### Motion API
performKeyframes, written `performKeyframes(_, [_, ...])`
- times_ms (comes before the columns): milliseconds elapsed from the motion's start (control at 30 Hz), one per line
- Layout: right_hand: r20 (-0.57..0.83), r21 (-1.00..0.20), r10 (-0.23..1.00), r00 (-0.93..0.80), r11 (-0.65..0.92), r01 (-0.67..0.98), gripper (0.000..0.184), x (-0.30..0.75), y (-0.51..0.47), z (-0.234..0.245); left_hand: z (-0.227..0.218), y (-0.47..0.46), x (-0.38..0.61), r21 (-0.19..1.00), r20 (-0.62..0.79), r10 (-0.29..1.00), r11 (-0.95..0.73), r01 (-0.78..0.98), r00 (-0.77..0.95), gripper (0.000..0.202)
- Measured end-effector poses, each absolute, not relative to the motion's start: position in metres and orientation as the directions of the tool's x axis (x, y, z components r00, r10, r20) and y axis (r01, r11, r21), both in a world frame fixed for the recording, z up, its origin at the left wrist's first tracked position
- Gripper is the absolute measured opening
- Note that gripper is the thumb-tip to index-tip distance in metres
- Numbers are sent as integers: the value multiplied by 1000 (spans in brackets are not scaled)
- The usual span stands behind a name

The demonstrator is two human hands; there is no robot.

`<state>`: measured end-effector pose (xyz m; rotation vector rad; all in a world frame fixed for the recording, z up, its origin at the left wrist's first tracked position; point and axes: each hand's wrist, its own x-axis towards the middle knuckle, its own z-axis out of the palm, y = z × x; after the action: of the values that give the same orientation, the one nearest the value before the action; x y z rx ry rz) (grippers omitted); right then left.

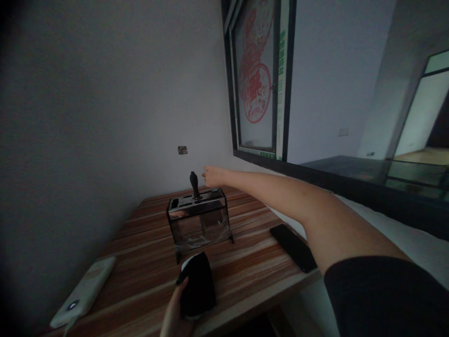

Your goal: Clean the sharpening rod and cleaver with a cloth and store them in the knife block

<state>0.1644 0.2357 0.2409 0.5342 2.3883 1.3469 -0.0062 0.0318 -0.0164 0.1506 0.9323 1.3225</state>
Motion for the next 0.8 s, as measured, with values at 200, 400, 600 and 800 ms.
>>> performKeyframes(200, [-106, 863, 471, -876, 481, 155, 14, 166, 236, 237, -18, 33, -6, 580, -491, 870, 286, -763, -47, 37])
performKeyframes(400, [-98, 864, 465, -880, 479, 157, 12, 164, 234, 235, -22, 34, -8, 592, -481, 875, 286, -753, -46, 38])
performKeyframes(600, [-87, 869, 475, -876, 466, 167, 13, 164, 232, 236, -21, 32, -9, 600, -455, 890, 273, -752, -40, 38])
performKeyframes(800, [-94, 868, 483, -870, 468, 166, 15, 166, 231, 239, -18, 32, -8, 603, -474, 879, 287, -745, -44, 38])
